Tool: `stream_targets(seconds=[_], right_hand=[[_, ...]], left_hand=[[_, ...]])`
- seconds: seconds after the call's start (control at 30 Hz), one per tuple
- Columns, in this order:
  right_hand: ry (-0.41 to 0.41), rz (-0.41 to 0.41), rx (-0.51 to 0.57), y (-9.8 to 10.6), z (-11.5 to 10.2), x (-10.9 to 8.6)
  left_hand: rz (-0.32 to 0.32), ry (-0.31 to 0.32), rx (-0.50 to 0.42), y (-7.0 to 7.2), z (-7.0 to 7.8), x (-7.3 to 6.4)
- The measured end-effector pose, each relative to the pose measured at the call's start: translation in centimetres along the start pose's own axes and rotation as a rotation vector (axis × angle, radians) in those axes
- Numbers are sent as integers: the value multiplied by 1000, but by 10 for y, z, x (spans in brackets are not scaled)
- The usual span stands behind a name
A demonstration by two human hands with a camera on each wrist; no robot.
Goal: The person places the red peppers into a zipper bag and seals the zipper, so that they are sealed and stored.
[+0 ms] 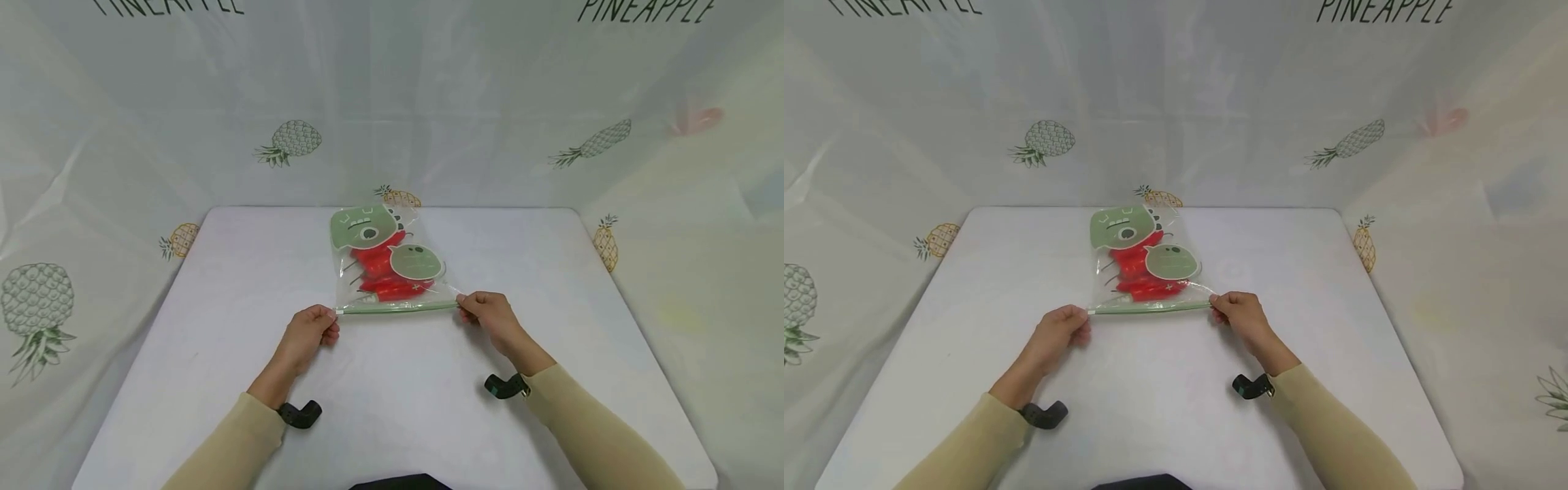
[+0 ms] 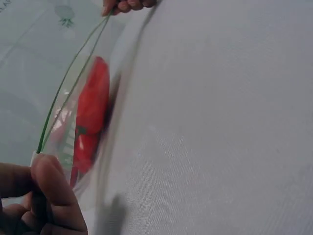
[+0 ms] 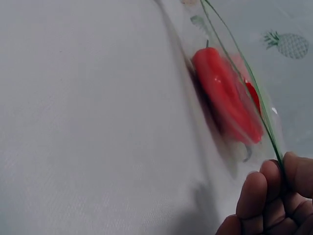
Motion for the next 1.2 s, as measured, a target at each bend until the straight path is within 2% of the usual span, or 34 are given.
stream_targets(seconds=[0.1,0.17,0.27,0.4,0.53,0.7,0.83,0.93,1.07,1.2], right_hand=[[-4,26,22,2,0,1],[-7,44,45,2,-1,2],[-13,58,73,3,-1,2],[-24,51,92,2,0,2],[-22,20,94,1,1,3],[-38,17,99,2,2,3],[-40,53,85,7,0,2],[-38,69,93,6,-4,4],[-64,73,189,-3,-6,3],[-114,1,407,-26,-1,-5]], left_hand=[[43,-44,59,1,6,-2],[47,-46,69,0,6,-3],[-1,7,18,-3,0,-2],[-81,113,-86,-8,-12,0],[-107,138,-118,-8,-15,1],[-131,101,-135,-10,-13,2],[-99,7,-118,-9,-5,3],[-41,-54,-106,-7,1,3],[9,-39,-175,-7,-1,3],[-12,23,-256,-11,-8,1]])
Point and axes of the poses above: each hand's wrist, its own x-axis towards the middle knuckle, its own y-axis out of the back of the hand, z = x × y, the point moved 8 cm from there along x, towards the middle knuckle, and after that the axes turned 10 degrees about -x, right-handed, at the moved point
